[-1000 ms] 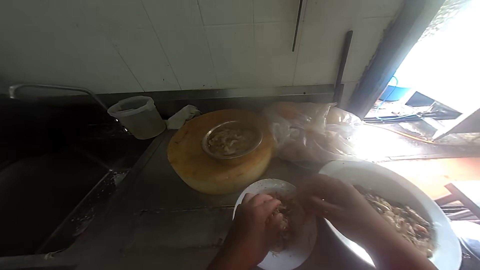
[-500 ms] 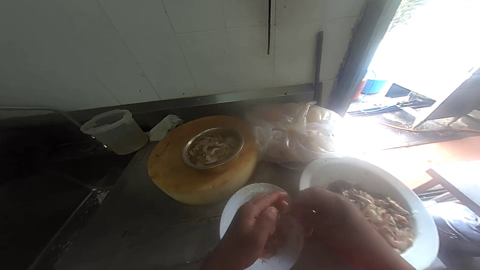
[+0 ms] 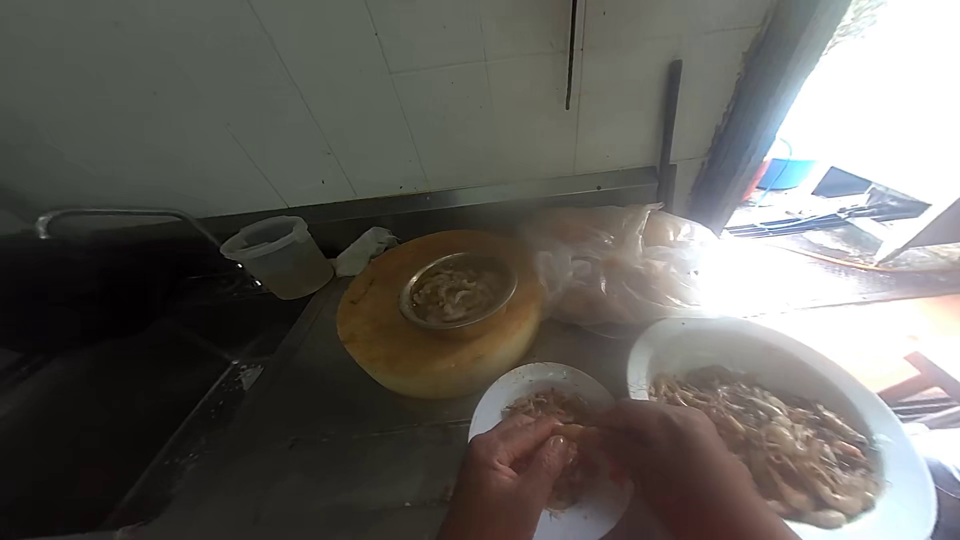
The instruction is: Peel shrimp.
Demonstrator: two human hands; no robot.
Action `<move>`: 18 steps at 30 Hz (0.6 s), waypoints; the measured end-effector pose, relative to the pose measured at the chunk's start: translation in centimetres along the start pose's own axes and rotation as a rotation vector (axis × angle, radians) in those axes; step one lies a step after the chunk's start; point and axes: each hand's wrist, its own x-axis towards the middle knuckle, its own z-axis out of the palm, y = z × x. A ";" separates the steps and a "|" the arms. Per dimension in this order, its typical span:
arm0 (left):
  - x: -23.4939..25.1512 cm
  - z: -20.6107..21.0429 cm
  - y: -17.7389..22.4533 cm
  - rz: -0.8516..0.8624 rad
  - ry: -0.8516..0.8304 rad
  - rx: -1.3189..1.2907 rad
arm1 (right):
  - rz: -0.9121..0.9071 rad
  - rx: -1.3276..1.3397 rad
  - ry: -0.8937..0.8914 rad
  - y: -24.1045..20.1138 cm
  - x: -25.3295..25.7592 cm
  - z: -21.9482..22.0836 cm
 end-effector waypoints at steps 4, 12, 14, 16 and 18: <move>-0.2 -1.4 -0.1 -0.076 0.076 -0.071 | -0.027 -0.056 0.083 0.0 -0.3 0.1; -0.6 -1.6 0.6 -0.218 0.055 -0.249 | -0.127 0.029 -0.095 0.1 0.5 1.8; -0.8 -1.2 0.3 -0.156 0.022 -0.181 | -0.156 0.213 -0.098 0.1 1.0 2.5; -1.0 -0.9 -0.1 -0.085 -0.012 -0.129 | -0.220 0.376 -0.089 0.6 1.3 3.0; -1.2 -0.7 -0.2 -0.096 -0.036 -0.223 | -0.259 0.469 -0.105 0.9 1.2 3.2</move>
